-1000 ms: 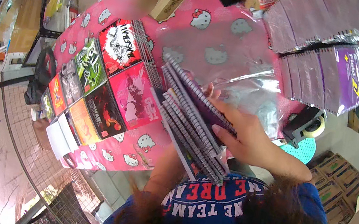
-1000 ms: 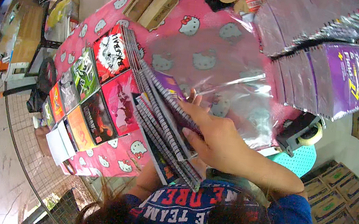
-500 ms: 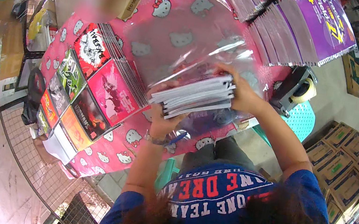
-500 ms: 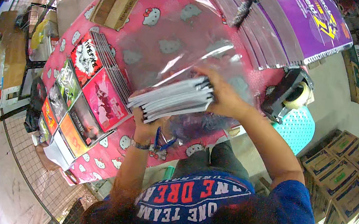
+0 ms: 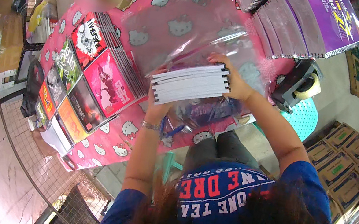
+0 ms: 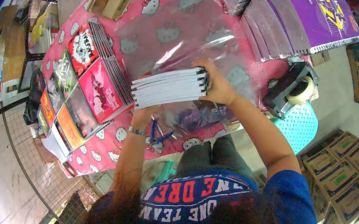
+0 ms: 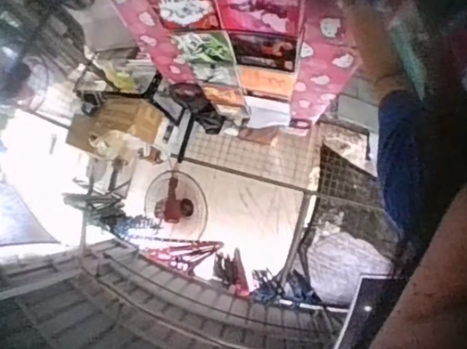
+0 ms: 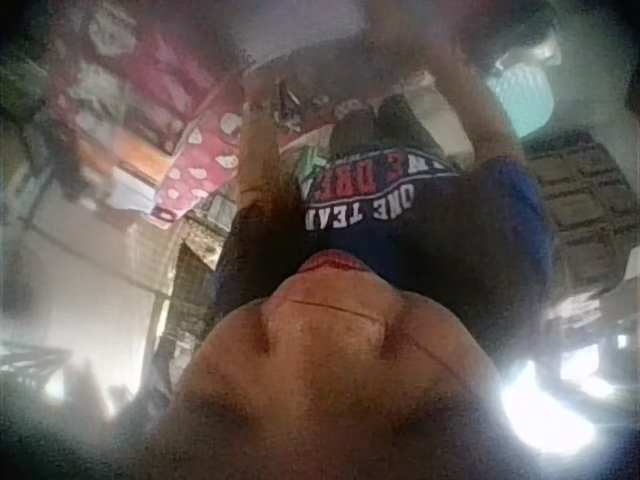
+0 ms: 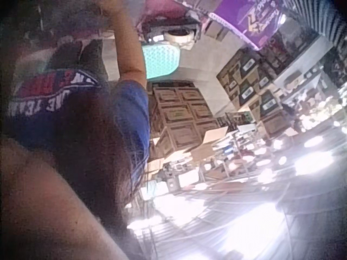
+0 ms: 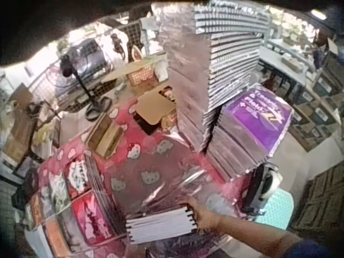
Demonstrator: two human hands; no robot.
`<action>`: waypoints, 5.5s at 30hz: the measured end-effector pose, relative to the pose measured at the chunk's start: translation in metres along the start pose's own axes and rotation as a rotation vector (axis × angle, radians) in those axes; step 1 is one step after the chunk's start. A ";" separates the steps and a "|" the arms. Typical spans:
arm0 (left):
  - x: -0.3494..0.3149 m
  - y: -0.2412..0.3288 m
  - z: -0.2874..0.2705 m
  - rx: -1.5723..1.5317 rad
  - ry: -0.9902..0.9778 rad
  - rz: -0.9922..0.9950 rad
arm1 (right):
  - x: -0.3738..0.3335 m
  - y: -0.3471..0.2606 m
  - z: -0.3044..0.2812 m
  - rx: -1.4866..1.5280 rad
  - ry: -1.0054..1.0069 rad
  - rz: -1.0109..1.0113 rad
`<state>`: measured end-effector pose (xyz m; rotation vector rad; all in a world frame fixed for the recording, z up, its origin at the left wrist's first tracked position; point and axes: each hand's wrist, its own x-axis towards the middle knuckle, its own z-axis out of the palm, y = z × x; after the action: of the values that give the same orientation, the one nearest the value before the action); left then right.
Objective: The person places spiral notebooks into clear plastic bags, seals them using a tape dispenser, and organizes the packed notebooks into various stacks on a table.
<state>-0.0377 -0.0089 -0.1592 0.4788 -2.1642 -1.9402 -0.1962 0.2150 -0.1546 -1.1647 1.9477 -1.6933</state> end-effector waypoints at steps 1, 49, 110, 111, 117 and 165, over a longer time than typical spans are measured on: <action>0.003 -0.002 0.002 0.208 -0.030 0.130 | -0.001 0.002 0.003 -0.002 0.001 -0.003; 0.165 0.043 -0.018 0.360 -0.309 -0.517 | -0.060 -0.038 0.083 -0.731 -0.597 0.039; 0.021 0.082 -0.087 0.785 -0.093 -0.172 | 0.063 -0.082 -0.074 -1.070 -0.685 0.331; 0.019 0.083 -0.087 0.787 -0.098 -0.176 | 0.073 -0.081 -0.073 -1.065 -0.686 0.336; 0.001 0.066 -0.043 1.234 0.482 0.339 | 0.122 -0.021 -0.102 -1.034 -0.560 0.363; -0.001 0.036 0.069 1.257 -0.303 0.121 | 0.232 0.077 0.013 -1.250 -0.276 0.186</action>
<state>-0.0657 0.0587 -0.1320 0.1743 -3.2824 -0.3702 -0.3601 0.0335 -0.1668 -1.3343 2.7883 -0.0313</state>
